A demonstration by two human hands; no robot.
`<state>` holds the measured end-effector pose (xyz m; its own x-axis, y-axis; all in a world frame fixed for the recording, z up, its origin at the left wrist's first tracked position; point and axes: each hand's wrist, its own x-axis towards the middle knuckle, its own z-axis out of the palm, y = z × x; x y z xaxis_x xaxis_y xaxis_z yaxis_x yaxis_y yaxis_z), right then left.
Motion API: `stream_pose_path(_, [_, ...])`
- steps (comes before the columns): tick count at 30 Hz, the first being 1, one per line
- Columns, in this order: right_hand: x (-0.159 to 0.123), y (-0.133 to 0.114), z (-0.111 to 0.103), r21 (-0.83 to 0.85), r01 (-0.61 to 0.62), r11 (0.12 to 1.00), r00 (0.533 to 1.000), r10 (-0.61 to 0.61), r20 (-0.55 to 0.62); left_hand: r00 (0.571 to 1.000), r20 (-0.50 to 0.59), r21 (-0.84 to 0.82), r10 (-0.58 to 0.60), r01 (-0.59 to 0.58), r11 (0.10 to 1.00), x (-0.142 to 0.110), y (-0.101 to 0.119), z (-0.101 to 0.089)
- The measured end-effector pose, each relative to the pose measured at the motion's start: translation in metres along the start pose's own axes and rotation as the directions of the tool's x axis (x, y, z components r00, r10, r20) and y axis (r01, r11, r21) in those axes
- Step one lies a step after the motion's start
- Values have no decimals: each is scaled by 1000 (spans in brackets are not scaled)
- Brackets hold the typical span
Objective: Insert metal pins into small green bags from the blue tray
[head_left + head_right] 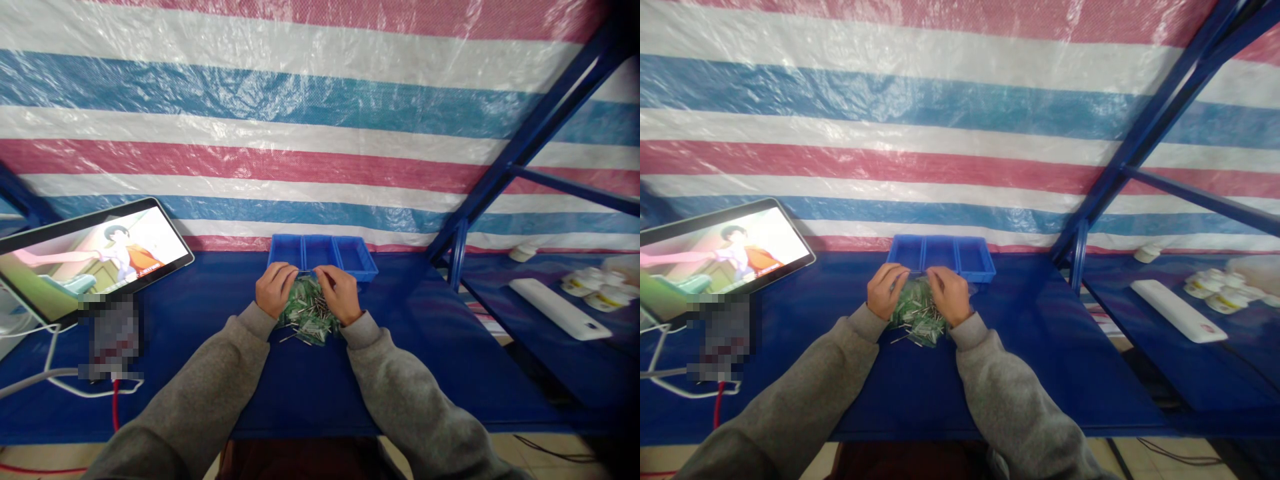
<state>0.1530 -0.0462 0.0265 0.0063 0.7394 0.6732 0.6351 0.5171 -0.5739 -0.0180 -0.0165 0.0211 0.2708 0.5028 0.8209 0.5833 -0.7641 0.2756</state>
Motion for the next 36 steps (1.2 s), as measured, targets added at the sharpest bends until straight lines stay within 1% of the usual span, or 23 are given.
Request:
stream_pose_path(4, [0, 0, 1, 10, 10, 1000, 1000, -10, 13, 1000, 5, -26, 7, -7, 1000, 0, -1, 0])
stream_pose_path(10, [-2, -1, 1, 47, 43, 998, 994, -47, 101, 1000, 12, -41, 22, -21, 999, 0, -1, 0])
stream_pose_path(17, [-2, -3, 1, 76, 23, 997, 996, -29, 84, 999, 25, -61, 42, -41, 997, -2, -3, 1])
stream_pose_path(26, [-2, 1, 4, 42, -2, 999, 997, -2, 78, 998, -35, -121, 48, -52, 991, -2, 5, 0])
stream_pose_path(30, [-3, 1, 4, 41, -5, 999, 996, 1, 88, 998, -41, -157, 43, -49, 986, -1, 8, -2])
stream_pose_path(32, [-3, 0, 4, 43, -6, 999, 996, 1, 94, 998, -48, -184, 30, -39, 982, -2, 10, -2])
stream_pose_path(36, [-3, 1, 3, 31, -12, 999, 995, 9, 95, 994, -106, -210, -12, -11, 978, -4, 13, -2])
